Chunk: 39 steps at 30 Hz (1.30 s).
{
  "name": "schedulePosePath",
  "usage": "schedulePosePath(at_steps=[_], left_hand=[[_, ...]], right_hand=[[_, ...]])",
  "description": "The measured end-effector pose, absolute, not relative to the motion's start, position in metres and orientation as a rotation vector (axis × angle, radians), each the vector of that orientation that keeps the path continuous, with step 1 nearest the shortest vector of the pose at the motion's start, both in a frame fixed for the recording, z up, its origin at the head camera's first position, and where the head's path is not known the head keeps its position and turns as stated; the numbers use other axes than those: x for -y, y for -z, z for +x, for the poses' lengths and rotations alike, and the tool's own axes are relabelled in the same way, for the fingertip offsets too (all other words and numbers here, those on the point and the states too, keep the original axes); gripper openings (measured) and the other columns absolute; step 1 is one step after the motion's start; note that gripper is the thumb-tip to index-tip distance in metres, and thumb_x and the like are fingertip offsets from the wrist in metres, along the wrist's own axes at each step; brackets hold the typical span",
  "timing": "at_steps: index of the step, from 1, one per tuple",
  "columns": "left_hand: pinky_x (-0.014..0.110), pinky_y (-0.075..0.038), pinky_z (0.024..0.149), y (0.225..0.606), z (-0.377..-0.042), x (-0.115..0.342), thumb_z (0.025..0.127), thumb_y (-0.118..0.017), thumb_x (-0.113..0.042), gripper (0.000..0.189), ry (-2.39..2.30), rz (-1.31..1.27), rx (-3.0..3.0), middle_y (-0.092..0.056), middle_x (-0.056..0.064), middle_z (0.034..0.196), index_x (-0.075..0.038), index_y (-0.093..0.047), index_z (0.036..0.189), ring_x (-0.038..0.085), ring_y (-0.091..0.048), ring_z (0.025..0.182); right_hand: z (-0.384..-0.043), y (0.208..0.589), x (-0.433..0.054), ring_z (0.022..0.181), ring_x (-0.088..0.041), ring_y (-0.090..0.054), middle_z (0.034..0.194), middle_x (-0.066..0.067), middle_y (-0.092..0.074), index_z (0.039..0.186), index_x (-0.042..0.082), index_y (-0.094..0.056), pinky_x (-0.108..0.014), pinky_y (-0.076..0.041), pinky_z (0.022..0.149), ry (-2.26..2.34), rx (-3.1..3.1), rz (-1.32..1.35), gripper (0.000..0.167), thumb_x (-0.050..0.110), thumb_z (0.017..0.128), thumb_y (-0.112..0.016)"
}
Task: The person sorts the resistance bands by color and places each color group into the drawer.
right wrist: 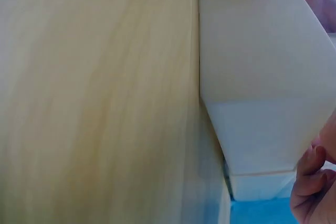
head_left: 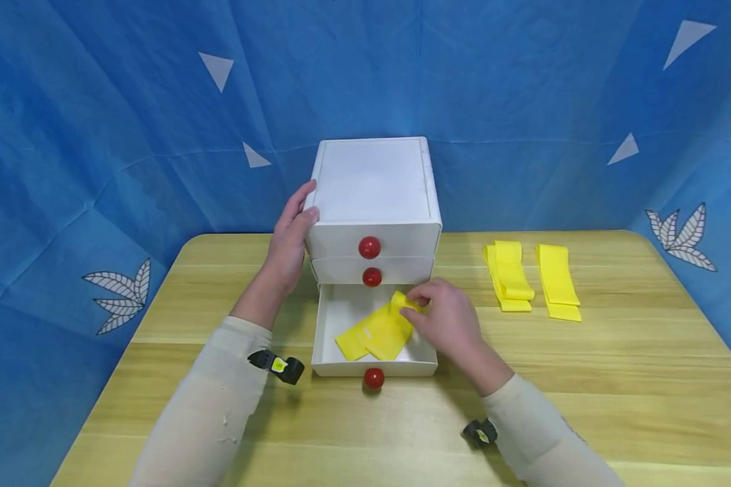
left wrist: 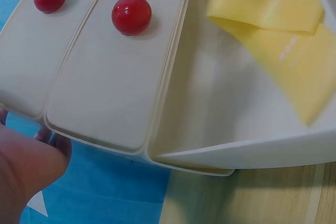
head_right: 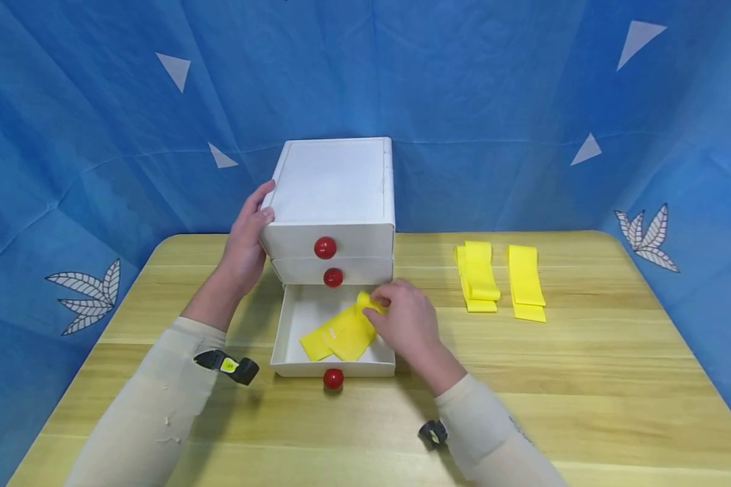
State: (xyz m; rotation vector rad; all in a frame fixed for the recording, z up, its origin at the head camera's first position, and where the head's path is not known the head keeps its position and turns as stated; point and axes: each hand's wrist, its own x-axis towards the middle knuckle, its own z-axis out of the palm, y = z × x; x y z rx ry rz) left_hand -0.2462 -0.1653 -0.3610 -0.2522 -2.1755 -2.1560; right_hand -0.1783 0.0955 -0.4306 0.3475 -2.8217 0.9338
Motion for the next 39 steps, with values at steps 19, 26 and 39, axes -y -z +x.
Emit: schedulePosePath(at_steps=[19, 26, 39], left_hand=[[0.05, -0.03, 0.111, 0.364, -0.243, 0.169, 0.105, -0.039, -0.033, 0.051, 2.126, -0.206, 2.239, -0.023, -0.009, 0.16, -0.034, -0.032, 0.156, 0.018, -0.024, 0.143], [0.051, -0.03, 0.111, 0.363, -0.244, 0.168, 0.104, -0.04, -0.034, 0.052, 2.124, -0.21, 2.243, -0.023, -0.009, 0.16, -0.035, -0.032, 0.155, 0.019, -0.024, 0.143], [0.053, -0.032, 0.109, 0.36, -0.244, 0.164, 0.103, -0.041, -0.037, 0.052, 2.103, -0.205, 2.267, -0.024, -0.01, 0.159, -0.038, -0.032, 0.154, 0.019, -0.026, 0.142]], right_hand=[[-0.206, 0.421, -0.185, 0.054, -0.02, -0.052, 0.091, 0.0, -0.069, 0.103, 0.01, -0.074, -0.03, -0.042, 0.049, -1.147, 2.648, 0.154, 0.023, 0.029, 0.089, -0.076], [-0.22, 0.422, -0.216, 0.058, -0.021, -0.052, 0.102, -0.007, -0.069, 0.108, 0.008, -0.072, -0.03, -0.042, 0.054, -1.146, 2.624, 0.092, 0.034, 0.038, 0.09, -0.075], [-0.253, 0.426, -0.247, 0.058, -0.024, -0.043, 0.125, -0.006, -0.064, 0.122, 0.016, -0.069, -0.032, -0.039, 0.05, -1.287, 2.656, -0.052, 0.056, 0.054, 0.082, -0.078]])
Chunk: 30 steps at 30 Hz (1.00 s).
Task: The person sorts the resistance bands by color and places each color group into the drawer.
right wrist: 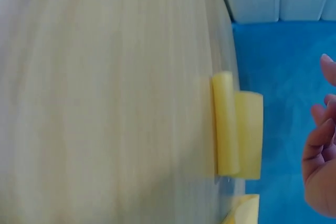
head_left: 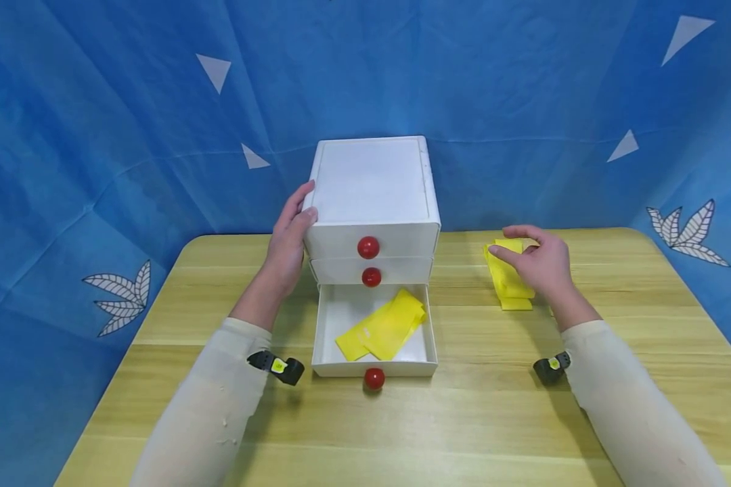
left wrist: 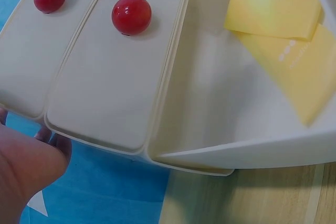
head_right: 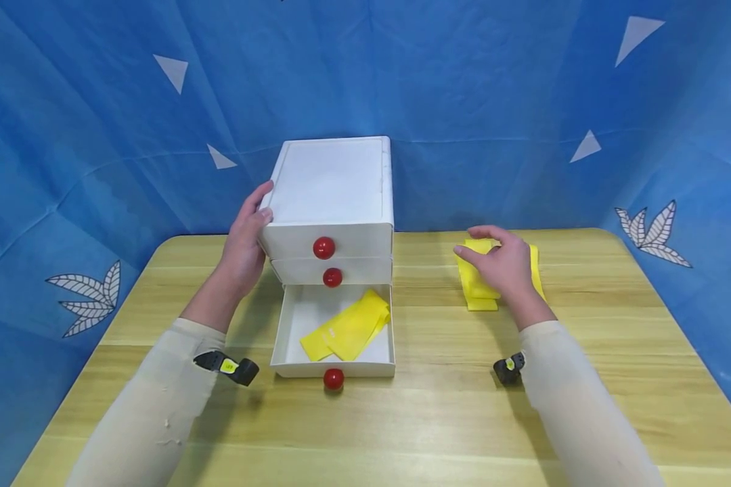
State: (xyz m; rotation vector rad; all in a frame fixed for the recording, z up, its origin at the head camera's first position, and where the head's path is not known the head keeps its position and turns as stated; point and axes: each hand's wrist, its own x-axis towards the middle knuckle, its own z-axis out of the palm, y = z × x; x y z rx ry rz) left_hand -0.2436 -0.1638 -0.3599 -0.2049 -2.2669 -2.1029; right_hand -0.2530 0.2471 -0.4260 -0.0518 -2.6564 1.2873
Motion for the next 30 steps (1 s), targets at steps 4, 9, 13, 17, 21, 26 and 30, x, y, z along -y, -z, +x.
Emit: schedulePosePath(at_steps=[4, 9, 13, 17, 21, 26, 30], left_hand=[[0.053, -0.031, 0.11, 0.36, -0.244, 0.164, 0.104, -0.04, -0.036, 0.052, 2.114, -0.212, 2.256, -0.024, -0.009, 0.159, -0.038, -0.032, 0.155, 0.019, -0.026, 0.142], [0.053, -0.03, 0.111, 0.36, -0.245, 0.165, 0.104, -0.04, -0.035, 0.052, 2.117, -0.201, 2.258, -0.024, -0.009, 0.16, -0.037, -0.033, 0.155, 0.02, -0.025, 0.143], [0.052, -0.03, 0.111, 0.359, -0.244, 0.165, 0.104, -0.041, -0.035, 0.052, 2.12, -0.202, 2.252, -0.024, -0.009, 0.16, -0.036, -0.033, 0.155, 0.02, -0.025, 0.143], [0.052, -0.03, 0.111, 0.359, -0.244, 0.165, 0.103, -0.041, -0.035, 0.052, 2.117, -0.204, 2.253, -0.024, -0.009, 0.16, -0.036, -0.033, 0.155, 0.019, -0.025, 0.143], [0.052, -0.029, 0.111, 0.36, -0.244, 0.165, 0.103, -0.041, -0.035, 0.052, 2.111, -0.203, 2.258, -0.023, -0.01, 0.16, -0.037, -0.033, 0.155, 0.019, -0.024, 0.143], [0.051, -0.029, 0.111, 0.36, -0.243, 0.165, 0.104, -0.041, -0.035, 0.052, 2.115, -0.211, 2.251, -0.023, -0.01, 0.16, -0.035, -0.033, 0.155, 0.019, -0.024, 0.143], [0.051, -0.03, 0.111, 0.36, -0.243, 0.166, 0.103, -0.041, -0.035, 0.053, 2.115, -0.222, 2.248, -0.024, -0.009, 0.16, -0.035, -0.032, 0.155, 0.019, -0.025, 0.143]], right_hand=[[-0.26, 0.428, -0.254, 0.062, -0.026, -0.045, 0.131, -0.004, -0.06, 0.127, 0.017, -0.067, -0.033, -0.041, 0.05, -1.322, 2.692, -0.088, 0.061, 0.057, 0.082, -0.077], [-0.269, 0.434, -0.264, 0.08, -0.028, -0.051, 0.139, -0.005, -0.055, 0.135, 0.015, -0.062, -0.035, -0.046, 0.065, -1.361, 2.728, -0.131, 0.074, 0.063, 0.079, -0.074], [-0.275, 0.439, -0.271, 0.109, -0.031, -0.051, 0.143, -0.01, -0.053, 0.138, 0.009, -0.059, -0.042, -0.046, 0.087, -1.394, 2.755, -0.146, 0.077, 0.059, 0.082, -0.074], [-0.282, 0.443, -0.276, 0.126, -0.036, -0.046, 0.144, -0.013, -0.051, 0.139, 0.007, -0.058, -0.05, -0.044, 0.096, -1.409, 2.78, -0.156, 0.071, 0.05, 0.085, -0.076], [-0.288, 0.448, -0.28, 0.132, -0.041, -0.042, 0.145, -0.017, -0.049, 0.138, 0.005, -0.059, -0.055, -0.041, 0.101, -1.367, 2.816, -0.156, 0.064, 0.041, 0.088, -0.077], [-0.295, 0.453, -0.281, 0.138, -0.045, -0.032, 0.149, -0.021, -0.044, 0.141, 0.005, -0.056, -0.06, -0.031, 0.107, -1.305, 2.903, -0.152, 0.063, 0.036, 0.09, -0.076], [-0.297, 0.454, -0.279, 0.14, -0.047, -0.027, 0.152, -0.023, -0.038, 0.144, 0.006, -0.053, -0.062, -0.027, 0.108, -1.292, 2.955, -0.138, 0.063, 0.037, 0.093, -0.072]])
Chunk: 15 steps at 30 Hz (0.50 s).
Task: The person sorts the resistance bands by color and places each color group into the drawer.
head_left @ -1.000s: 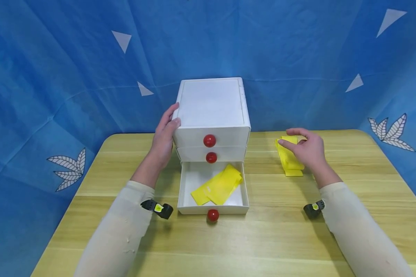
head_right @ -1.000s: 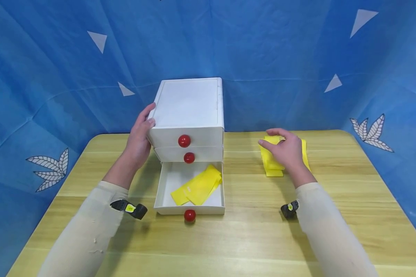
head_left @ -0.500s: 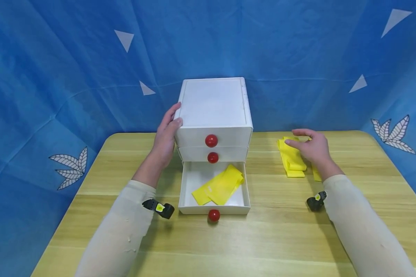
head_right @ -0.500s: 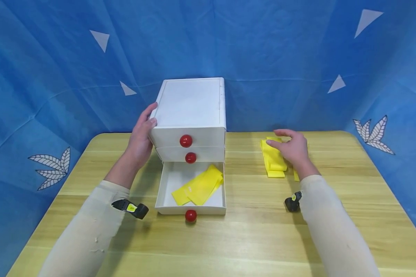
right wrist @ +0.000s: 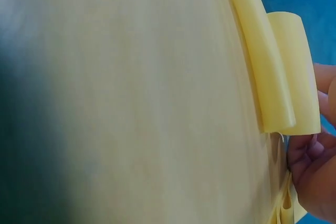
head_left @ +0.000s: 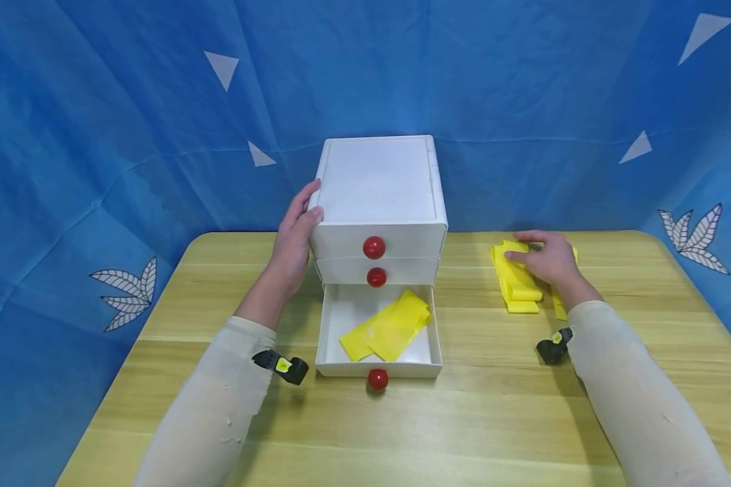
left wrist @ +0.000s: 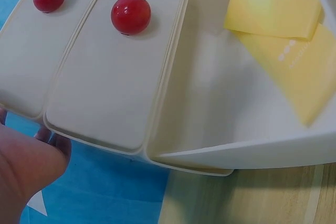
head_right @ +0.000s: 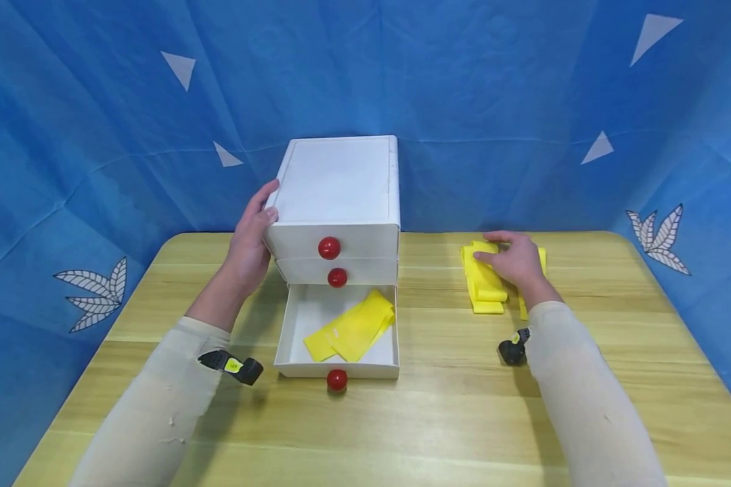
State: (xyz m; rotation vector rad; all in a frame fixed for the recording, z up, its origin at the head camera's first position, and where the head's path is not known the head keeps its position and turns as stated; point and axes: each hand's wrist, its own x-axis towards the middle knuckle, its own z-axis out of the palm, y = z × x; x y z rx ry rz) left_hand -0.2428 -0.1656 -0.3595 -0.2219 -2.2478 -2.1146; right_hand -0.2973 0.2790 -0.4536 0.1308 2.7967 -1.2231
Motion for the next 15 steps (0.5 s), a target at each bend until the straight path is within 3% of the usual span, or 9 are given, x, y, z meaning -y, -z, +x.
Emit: schedulePosePath(at_steps=[8, 15], left_hand=[[0.051, -0.031, 0.11, 0.3585, -0.2426, 0.165, 0.103, -0.041, -0.037, 0.053, 2.105, -0.232, 2.248, -0.025, -0.009, 0.159, -0.035, -0.032, 0.155, 0.018, -0.026, 0.142], [0.05, -0.031, 0.11, 0.3592, -0.2432, 0.1652, 0.103, -0.041, -0.036, 0.053, 2.112, -0.236, 2.24, -0.025, -0.008, 0.159, -0.035, -0.032, 0.155, 0.019, -0.026, 0.142]], right_hand=[[-0.2987, 0.4528, -0.2762, 0.136, -0.048, -0.033, 0.15, -0.027, -0.038, 0.146, 0.001, -0.048, -0.06, -0.03, 0.108, 1.133, -2.821, 0.135, 0.058, 0.032, 0.1, -0.063], [-0.2994, 0.4573, -0.2785, 0.117, -0.043, -0.048, 0.135, -0.028, -0.051, 0.133, -0.002, -0.058, -0.055, -0.04, 0.096, 1.094, -2.873, 0.116, 0.051, 0.032, 0.096, -0.068]])
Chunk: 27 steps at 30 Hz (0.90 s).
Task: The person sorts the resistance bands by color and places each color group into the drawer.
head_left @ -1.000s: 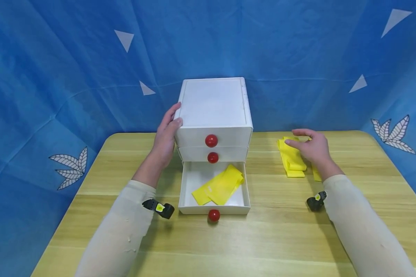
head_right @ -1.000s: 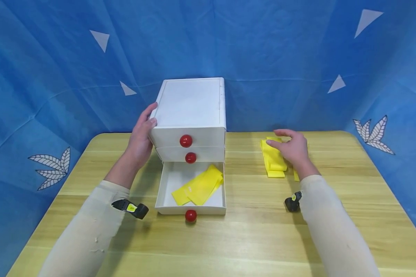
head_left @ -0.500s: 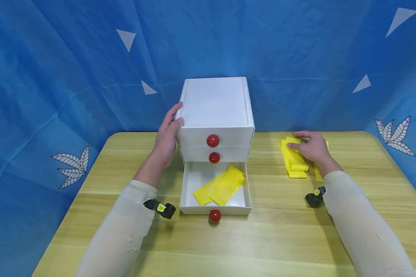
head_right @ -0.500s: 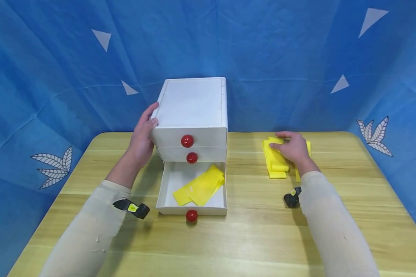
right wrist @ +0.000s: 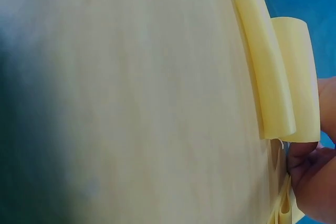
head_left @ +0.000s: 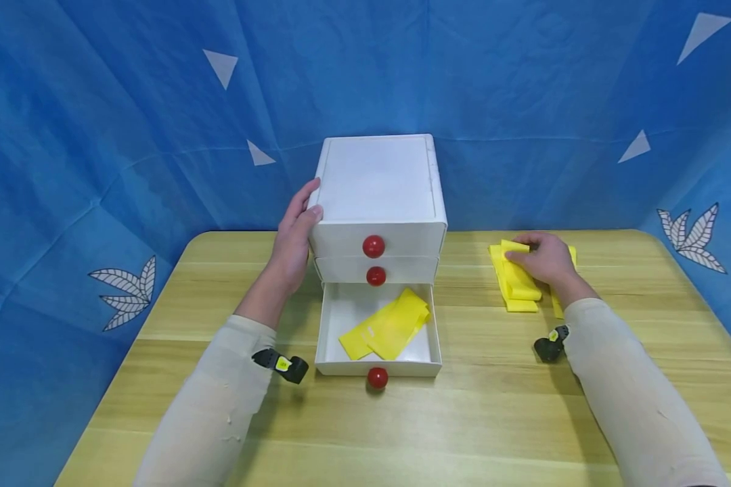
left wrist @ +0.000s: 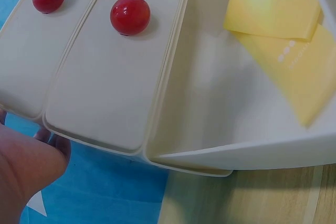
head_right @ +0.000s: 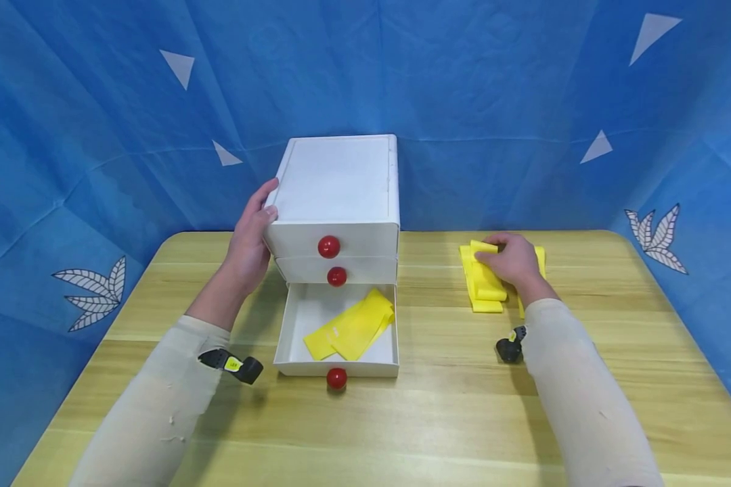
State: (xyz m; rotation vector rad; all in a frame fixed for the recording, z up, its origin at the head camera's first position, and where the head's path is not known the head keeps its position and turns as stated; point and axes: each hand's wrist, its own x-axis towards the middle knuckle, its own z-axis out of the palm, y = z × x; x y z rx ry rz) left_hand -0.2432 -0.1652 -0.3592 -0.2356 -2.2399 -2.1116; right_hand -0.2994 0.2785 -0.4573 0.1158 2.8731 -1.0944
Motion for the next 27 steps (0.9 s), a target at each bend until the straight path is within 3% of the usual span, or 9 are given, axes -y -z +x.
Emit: schedulePosePath(at_steps=[7, 13, 27], left_hand=[[0.05, -0.031, 0.11, 0.359, -0.244, 0.165, 0.104, -0.04, -0.035, 0.053, 2.108, -0.232, 2.25, -0.024, -0.008, 0.159, -0.035, -0.032, 0.156, 0.019, -0.026, 0.142], [0.051, -0.031, 0.111, 0.359, -0.243, 0.165, 0.104, -0.04, -0.035, 0.053, 2.107, -0.215, 2.252, -0.024, -0.008, 0.16, -0.035, -0.032, 0.155, 0.019, -0.025, 0.142], [0.052, -0.03, 0.111, 0.358, -0.243, 0.165, 0.104, -0.04, -0.036, 0.053, 2.101, -0.225, 2.258, -0.023, -0.008, 0.16, -0.035, -0.031, 0.156, 0.02, -0.025, 0.143]], right_hand=[[-0.299, 0.46, -0.278, 0.099, -0.034, -0.052, 0.121, -0.021, -0.057, 0.123, 0.001, -0.062, -0.042, -0.045, 0.081, 1.116, -2.885, 0.159, 0.043, 0.032, 0.095, -0.07], [-0.297, 0.458, -0.28, 0.095, -0.03, -0.05, 0.12, -0.019, -0.058, 0.121, 0.002, -0.064, -0.036, -0.045, 0.072, 1.151, -2.898, 0.172, 0.042, 0.034, 0.094, -0.07], [-0.28, 0.438, -0.281, 0.104, -0.033, -0.048, 0.123, -0.018, -0.057, 0.123, 0.0, -0.062, -0.039, -0.045, 0.078, 1.277, -2.868, 0.223, 0.052, 0.043, 0.094, -0.068]])
